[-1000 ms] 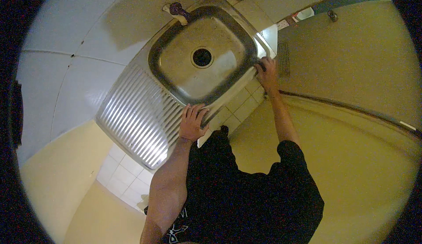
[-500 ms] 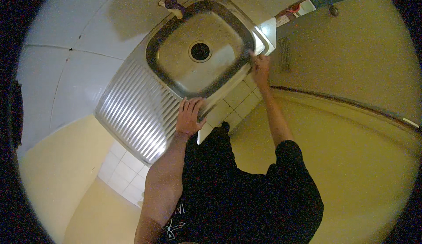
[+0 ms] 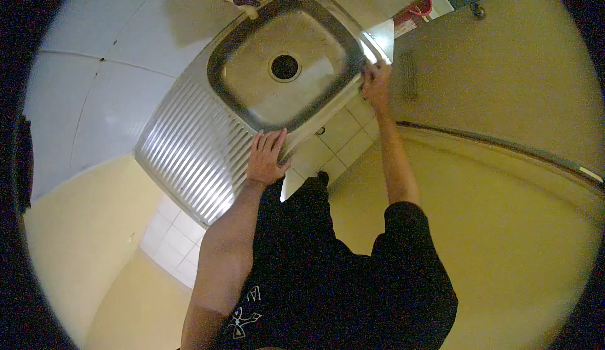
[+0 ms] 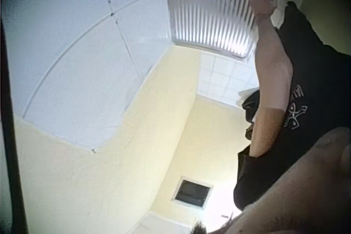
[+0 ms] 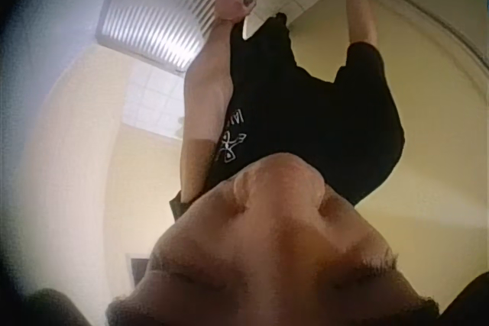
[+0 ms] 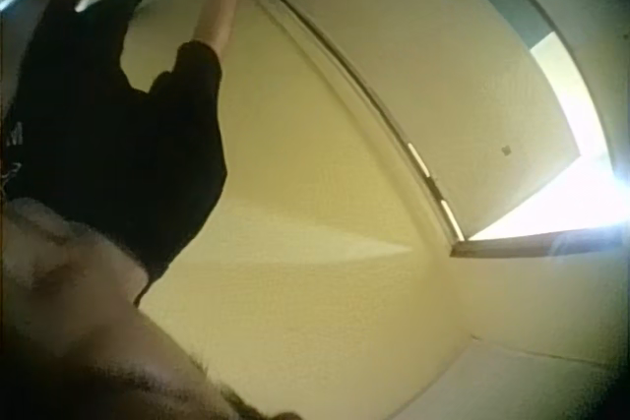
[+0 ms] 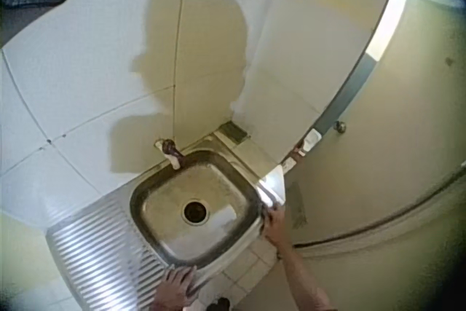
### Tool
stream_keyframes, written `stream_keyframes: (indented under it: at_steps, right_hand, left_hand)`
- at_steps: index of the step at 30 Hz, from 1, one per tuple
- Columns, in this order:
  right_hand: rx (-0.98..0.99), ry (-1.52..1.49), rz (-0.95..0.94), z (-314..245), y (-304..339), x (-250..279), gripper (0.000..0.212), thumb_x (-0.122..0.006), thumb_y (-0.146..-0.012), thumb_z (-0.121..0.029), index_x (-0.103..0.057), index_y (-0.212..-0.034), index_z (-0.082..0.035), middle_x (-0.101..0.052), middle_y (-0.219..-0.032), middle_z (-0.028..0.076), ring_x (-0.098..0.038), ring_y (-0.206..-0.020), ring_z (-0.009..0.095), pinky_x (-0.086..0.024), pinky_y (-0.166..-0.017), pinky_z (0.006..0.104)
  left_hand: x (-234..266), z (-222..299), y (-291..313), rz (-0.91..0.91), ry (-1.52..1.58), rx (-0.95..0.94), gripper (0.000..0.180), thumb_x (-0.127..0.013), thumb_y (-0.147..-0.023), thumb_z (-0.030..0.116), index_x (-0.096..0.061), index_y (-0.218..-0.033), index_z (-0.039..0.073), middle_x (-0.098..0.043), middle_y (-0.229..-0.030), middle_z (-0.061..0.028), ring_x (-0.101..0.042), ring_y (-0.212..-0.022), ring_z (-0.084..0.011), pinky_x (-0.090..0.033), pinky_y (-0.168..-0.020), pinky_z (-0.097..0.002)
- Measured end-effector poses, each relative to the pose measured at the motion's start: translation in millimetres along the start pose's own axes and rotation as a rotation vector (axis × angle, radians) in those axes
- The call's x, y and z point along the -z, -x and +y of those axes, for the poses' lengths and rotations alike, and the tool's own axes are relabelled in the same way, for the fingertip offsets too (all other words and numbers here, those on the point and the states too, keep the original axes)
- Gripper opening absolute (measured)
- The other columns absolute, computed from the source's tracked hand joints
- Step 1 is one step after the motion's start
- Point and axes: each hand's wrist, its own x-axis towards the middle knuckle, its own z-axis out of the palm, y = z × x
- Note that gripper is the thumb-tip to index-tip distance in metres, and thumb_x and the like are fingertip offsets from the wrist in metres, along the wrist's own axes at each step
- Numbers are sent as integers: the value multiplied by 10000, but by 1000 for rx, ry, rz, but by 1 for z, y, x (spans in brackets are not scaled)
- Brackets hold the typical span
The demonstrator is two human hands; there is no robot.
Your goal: The person wipes the sink basin and draining board with a sponge, then scrubs the sink edges and the surrounding wall with a brush.
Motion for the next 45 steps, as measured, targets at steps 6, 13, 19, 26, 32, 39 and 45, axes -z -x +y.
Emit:
stream_keyframes:
  at_steps: [6,13,19,26,32,39,45]
  right_hand:
    - [79,40,91,-14,13,-10,440,-569,-854,46,-645,-1271,-69,-620,-1175,190,-545,-1148,378,-426,-998,468]
    - [88,-194,-197,-157,106,-37,471,-520,-847,95,-580,-1301,-14,-590,-1323,187,-514,-1302,356,-285,-1165,523]
    - [208,-146,-409,-131,106,-42,481,-510,-835,72,-535,-1310,1,-543,-1361,224,-456,-1335,397,-273,-1167,540]
    - [246,155,-353,5,-14,-4,493,-472,-801,104,-611,-1254,-32,-611,-1236,250,-579,-1181,413,-283,-1187,476]
    - [316,192,-1039,-96,15,-47,315,-508,-803,-44,-666,-1074,-18,-647,-997,217,-614,-996,399,-418,-1057,477]
    - [252,-263,-1005,-149,42,-60,290,-555,-759,-115,-674,-998,-3,-685,-935,221,-650,-916,418,-437,-1035,484]
    - [548,152,-842,-48,5,-53,333,-585,-760,-131,-685,-1054,-12,-687,-921,207,-644,-945,414,-513,-911,451]
  left_hand:
    - [-2,1,-1,-11,23,29,974,-780,-738,369,-290,-1531,86,-484,-1358,-128,-457,-1286,-293,-237,-1208,-466]
    - [2,-1,0,-24,6,63,1105,-795,-721,387,-158,-1552,36,-422,-1434,-125,-419,-1339,-274,-210,-1229,-409]
    - [6,2,0,40,15,19,1114,-796,-702,364,-164,-1543,-4,-421,-1439,-200,-424,-1340,-330,-241,-1216,-438]
    - [6,3,-5,31,61,-1,1111,-794,-709,379,-163,-1544,8,-371,-1497,-180,-394,-1370,-322,-236,-1221,-431]
    - [5,-8,6,13,57,11,1121,-803,-699,379,-165,-1545,12,-250,-1586,-165,-312,-1438,-312,-213,-1228,-433]
    - [9,-5,2,-5,156,51,1124,-812,-680,363,-179,-1551,40,-198,-1617,-148,-299,-1450,-308,-205,-1229,-435]
    - [4,-4,-2,-12,105,-2,1030,-781,-715,384,-244,-1553,121,-243,-1611,-105,-296,-1455,-282,-187,-1233,-437]
